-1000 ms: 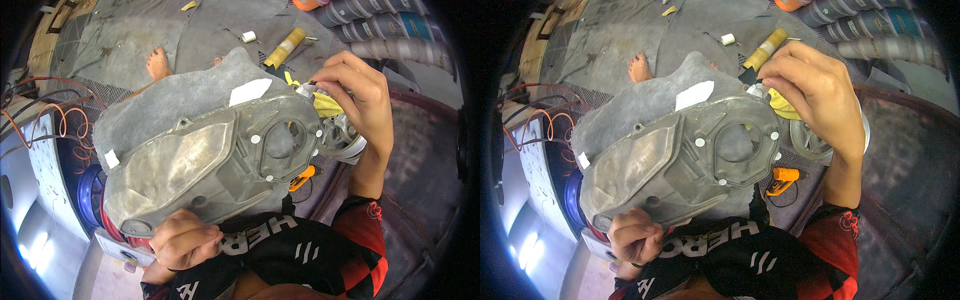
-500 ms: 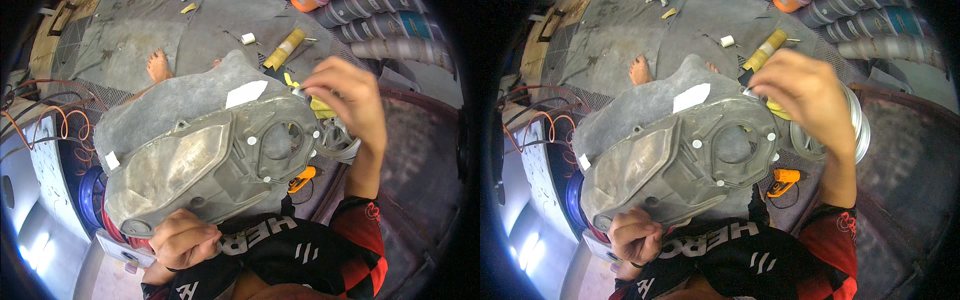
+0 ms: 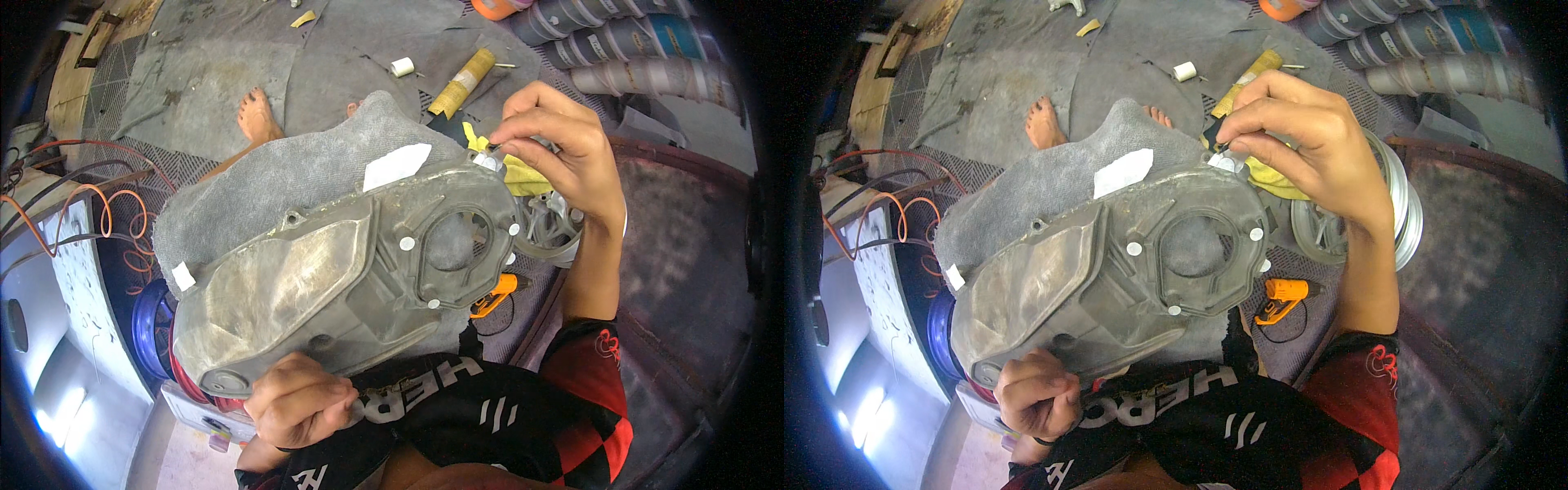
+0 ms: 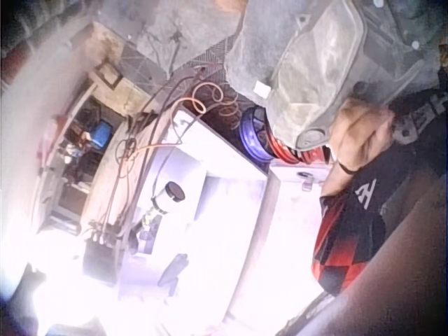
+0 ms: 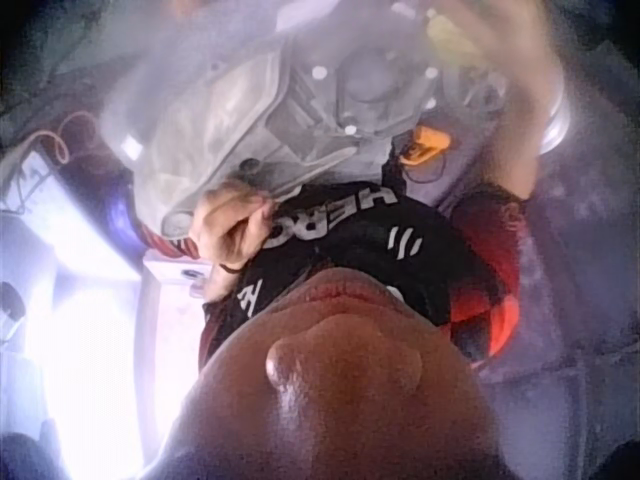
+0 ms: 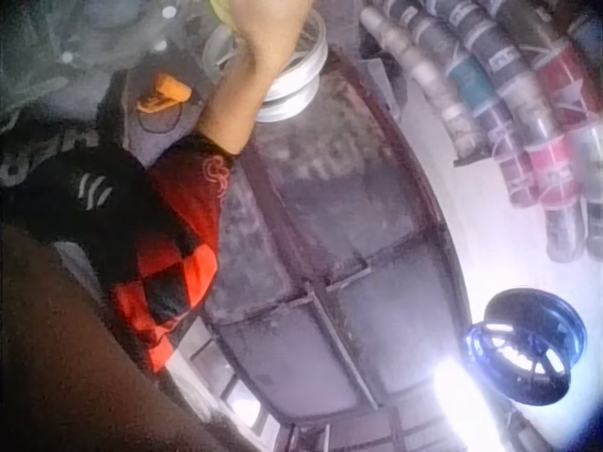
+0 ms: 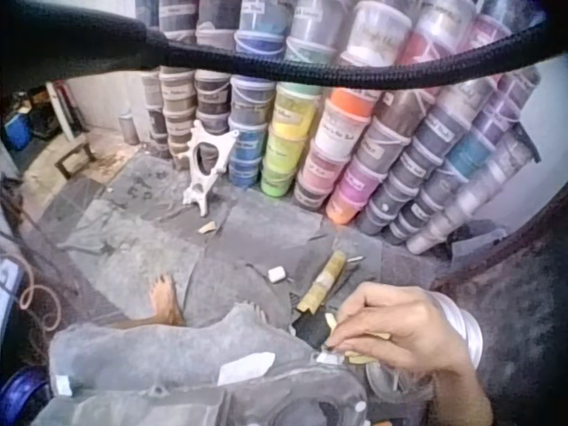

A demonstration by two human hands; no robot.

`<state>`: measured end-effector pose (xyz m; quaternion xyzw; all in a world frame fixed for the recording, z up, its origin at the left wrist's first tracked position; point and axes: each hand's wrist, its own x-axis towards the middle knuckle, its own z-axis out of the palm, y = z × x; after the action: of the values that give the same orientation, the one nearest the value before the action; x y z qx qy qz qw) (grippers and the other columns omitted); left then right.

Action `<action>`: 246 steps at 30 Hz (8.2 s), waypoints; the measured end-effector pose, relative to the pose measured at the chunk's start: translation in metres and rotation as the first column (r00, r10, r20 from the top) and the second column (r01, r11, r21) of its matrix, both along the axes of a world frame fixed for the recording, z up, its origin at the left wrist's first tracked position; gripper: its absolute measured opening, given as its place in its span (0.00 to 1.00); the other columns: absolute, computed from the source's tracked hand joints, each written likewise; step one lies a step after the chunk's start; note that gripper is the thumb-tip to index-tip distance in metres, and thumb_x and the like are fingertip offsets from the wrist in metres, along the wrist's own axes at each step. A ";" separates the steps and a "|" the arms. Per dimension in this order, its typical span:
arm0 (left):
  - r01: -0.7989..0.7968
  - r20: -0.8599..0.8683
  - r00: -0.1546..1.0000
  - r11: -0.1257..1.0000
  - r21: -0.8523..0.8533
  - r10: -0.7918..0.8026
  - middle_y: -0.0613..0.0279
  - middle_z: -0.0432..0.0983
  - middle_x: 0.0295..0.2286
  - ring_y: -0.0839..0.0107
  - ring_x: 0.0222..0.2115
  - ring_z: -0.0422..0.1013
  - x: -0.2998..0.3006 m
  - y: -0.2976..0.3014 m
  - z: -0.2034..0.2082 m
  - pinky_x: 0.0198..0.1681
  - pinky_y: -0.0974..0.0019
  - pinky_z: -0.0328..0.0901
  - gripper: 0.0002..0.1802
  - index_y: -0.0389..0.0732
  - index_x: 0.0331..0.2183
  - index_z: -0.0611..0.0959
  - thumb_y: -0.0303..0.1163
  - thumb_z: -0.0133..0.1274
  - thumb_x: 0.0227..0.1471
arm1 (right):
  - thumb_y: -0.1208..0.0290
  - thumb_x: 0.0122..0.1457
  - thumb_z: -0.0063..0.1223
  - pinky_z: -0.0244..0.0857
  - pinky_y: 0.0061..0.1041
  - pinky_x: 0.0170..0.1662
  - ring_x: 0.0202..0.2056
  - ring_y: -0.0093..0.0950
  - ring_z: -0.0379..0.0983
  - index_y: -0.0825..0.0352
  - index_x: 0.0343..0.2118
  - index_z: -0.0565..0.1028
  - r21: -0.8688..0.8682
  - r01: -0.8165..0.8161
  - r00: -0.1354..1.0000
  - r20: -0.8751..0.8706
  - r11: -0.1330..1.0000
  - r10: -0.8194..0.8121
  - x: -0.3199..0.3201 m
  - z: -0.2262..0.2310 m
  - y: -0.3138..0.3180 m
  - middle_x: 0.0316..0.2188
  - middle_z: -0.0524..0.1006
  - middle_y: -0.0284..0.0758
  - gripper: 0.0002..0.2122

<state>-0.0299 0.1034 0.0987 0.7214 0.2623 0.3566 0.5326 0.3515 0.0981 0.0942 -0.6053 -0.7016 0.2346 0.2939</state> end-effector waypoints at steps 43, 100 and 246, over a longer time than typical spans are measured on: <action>-0.014 -0.015 1.000 1.000 0.001 0.014 0.56 0.79 0.29 0.67 0.21 0.76 0.001 -0.002 0.000 0.22 0.67 0.68 0.13 0.35 0.34 0.81 0.22 0.69 0.47 | 0.75 0.66 0.54 0.65 0.20 0.44 0.38 0.17 0.70 0.70 0.41 0.72 -0.386 -0.059 0.895 -0.428 0.921 -0.122 0.011 -0.027 0.007 0.34 0.73 0.28 0.06; 0.415 0.049 0.910 0.908 -0.065 -0.412 0.57 0.70 0.27 0.54 0.25 0.71 -0.053 -0.037 -0.014 0.27 0.54 0.66 0.16 0.39 0.28 0.74 0.38 0.60 0.58 | 0.81 0.55 0.61 0.68 0.23 0.34 0.31 0.27 0.75 0.71 0.37 0.78 0.103 -0.051 0.890 -0.446 0.993 0.092 -0.158 0.026 -0.013 0.34 0.80 0.43 0.07; 0.753 0.285 0.613 0.435 -0.494 -0.737 0.57 0.70 0.21 0.67 0.23 0.67 -0.060 -0.074 -0.110 0.30 0.60 0.62 0.19 0.39 0.31 0.76 0.45 0.54 0.63 | 0.77 0.47 0.68 0.61 0.30 0.31 0.27 0.32 0.67 0.64 0.29 0.81 0.016 -0.630 0.776 0.019 0.776 0.630 -0.234 -0.013 0.141 0.23 0.72 0.31 0.07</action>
<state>-0.0901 0.0291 -0.0109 0.5624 0.0045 -0.0007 0.8268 0.1175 0.2387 0.0808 -0.3340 -0.8680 0.3078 0.2006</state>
